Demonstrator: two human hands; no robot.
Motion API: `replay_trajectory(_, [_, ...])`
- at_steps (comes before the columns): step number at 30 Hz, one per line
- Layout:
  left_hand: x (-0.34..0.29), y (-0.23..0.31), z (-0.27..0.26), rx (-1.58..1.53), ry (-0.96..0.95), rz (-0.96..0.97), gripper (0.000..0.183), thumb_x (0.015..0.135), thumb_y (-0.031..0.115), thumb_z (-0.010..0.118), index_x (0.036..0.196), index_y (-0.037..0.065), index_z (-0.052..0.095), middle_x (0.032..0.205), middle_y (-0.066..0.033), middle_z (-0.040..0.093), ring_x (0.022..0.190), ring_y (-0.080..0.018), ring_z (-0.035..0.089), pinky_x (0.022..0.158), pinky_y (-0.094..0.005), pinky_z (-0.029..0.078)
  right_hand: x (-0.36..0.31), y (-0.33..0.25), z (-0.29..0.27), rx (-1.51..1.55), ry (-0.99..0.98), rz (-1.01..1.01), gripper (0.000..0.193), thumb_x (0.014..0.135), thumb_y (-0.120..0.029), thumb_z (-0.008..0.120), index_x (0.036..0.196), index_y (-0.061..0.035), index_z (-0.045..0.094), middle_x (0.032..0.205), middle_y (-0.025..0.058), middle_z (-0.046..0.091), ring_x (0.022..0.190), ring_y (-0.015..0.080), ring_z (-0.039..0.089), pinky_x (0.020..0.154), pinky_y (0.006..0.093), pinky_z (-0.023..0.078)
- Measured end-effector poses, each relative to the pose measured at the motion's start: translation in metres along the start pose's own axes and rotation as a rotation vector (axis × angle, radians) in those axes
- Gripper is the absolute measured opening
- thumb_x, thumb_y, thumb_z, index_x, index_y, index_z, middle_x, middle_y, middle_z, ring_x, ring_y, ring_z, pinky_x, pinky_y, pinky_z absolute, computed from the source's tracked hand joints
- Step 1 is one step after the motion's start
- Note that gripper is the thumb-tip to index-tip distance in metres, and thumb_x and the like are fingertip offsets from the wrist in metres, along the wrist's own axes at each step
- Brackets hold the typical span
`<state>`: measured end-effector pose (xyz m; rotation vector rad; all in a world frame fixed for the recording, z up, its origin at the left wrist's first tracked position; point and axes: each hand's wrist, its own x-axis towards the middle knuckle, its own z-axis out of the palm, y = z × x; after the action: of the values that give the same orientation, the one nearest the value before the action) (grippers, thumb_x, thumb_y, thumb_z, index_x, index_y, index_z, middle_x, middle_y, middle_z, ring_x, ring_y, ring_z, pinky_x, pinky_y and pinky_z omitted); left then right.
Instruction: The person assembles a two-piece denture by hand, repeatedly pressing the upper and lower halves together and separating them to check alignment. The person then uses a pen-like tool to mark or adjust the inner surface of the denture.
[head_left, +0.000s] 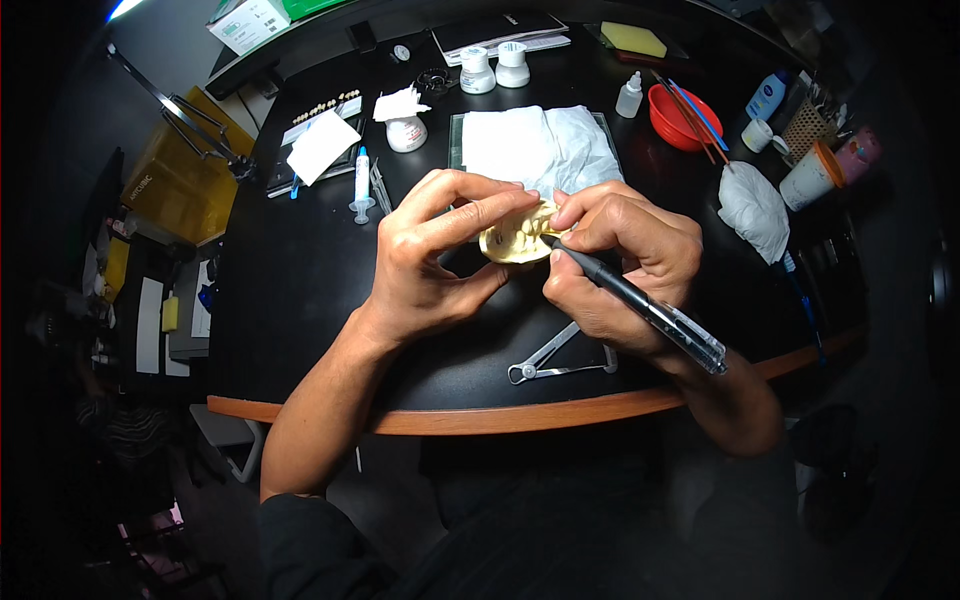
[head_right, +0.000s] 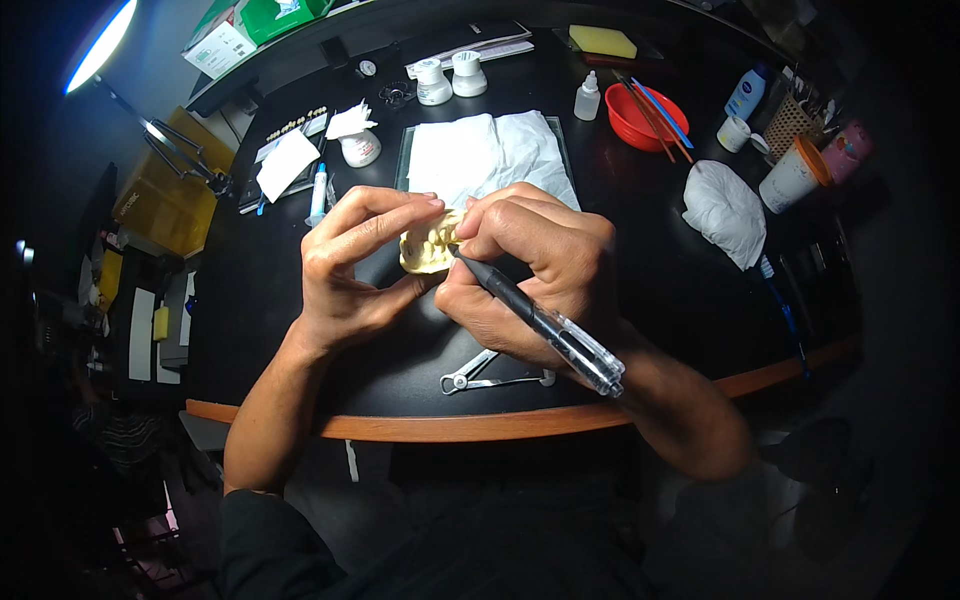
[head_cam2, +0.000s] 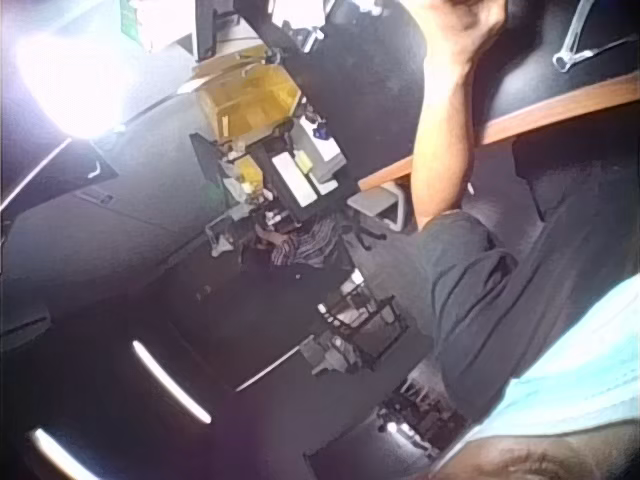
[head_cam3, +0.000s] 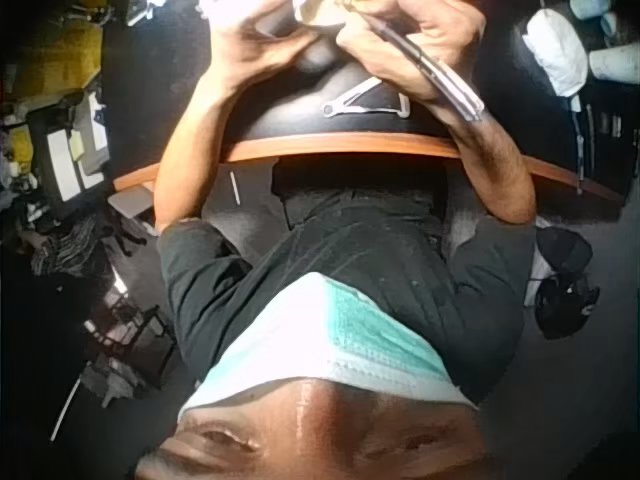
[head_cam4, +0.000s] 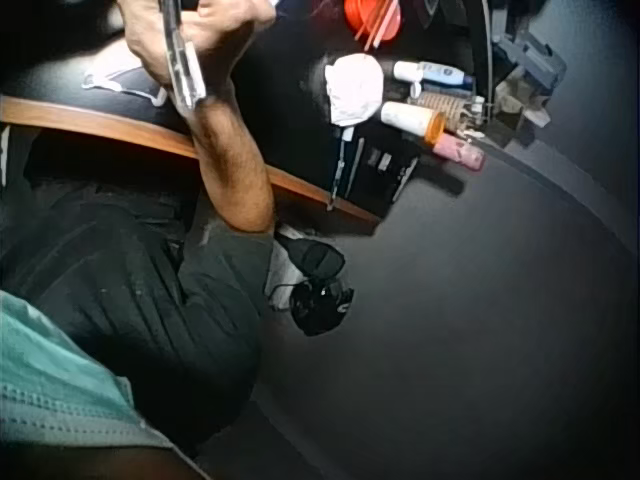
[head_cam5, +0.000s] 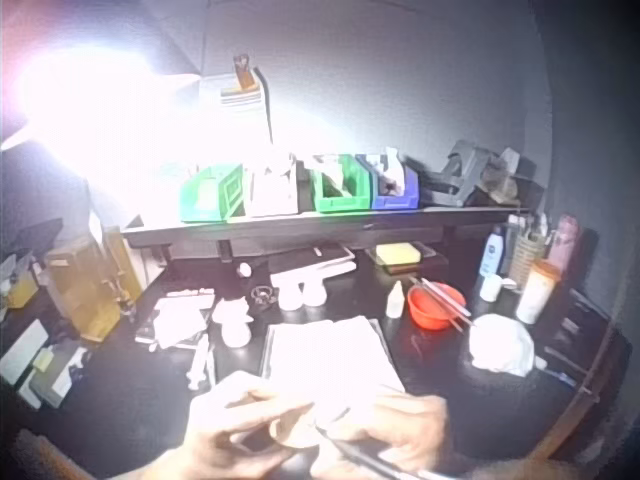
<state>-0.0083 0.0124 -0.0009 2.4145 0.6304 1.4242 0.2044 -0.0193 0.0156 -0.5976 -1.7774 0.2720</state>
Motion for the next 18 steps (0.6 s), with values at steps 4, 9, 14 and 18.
replay_trajectory(4, [0.0001,0.0002,0.0,-0.01,-0.005,-0.013,0.063,0.062,-0.006,0.083,0.122,0.01,0.077,0.111,-0.0078,0.074,0.097,-0.0224,0.07,0.082,-0.0336,0.06,-0.0001,0.0002,0.0,-0.009,0.002,-0.003,0.019,0.065,0.005,0.076,0.075,0.0021,0.06,0.078,0.0141,0.07,0.074,0.0238,0.074,0.073,0.0328,0.061])
replay_trajectory(9, [0.0003,0.0003,0.0,0.004,-0.002,-0.001,0.063,0.062,-0.006,0.083,0.122,0.01,0.077,0.111,-0.0078,0.074,0.097,-0.022,0.07,0.082,-0.0336,0.061,0.0,-0.0007,-0.0013,0.005,-0.011,0.002,0.019,0.065,0.005,0.075,0.075,0.0021,0.06,0.077,0.0138,0.07,0.073,0.0234,0.074,0.073,0.0331,0.061])
replay_trajectory(14, [0.0004,-0.0004,-0.0004,-0.001,-0.001,0.007,0.062,0.062,-0.005,0.083,0.122,0.01,0.077,0.111,-0.0075,0.075,0.098,-0.0223,0.07,0.082,-0.034,0.06,-0.0007,0.0009,0.0001,0.008,-0.002,-0.004,0.019,0.066,0.005,0.076,0.075,0.002,0.06,0.077,0.0138,0.069,0.073,0.0228,0.074,0.073,0.0329,0.061])
replay_trajectory(18, [0.0001,0.0002,-0.0006,0.005,-0.011,-0.007,0.062,0.063,-0.005,0.085,0.122,0.01,0.077,0.111,-0.0072,0.075,0.099,-0.0223,0.07,0.082,-0.034,0.06,0.0001,0.0003,-0.0014,0.002,-0.018,-0.009,0.019,0.066,0.005,0.076,0.075,0.002,0.06,0.077,0.0138,0.069,0.072,0.0222,0.074,0.073,0.0327,0.061])
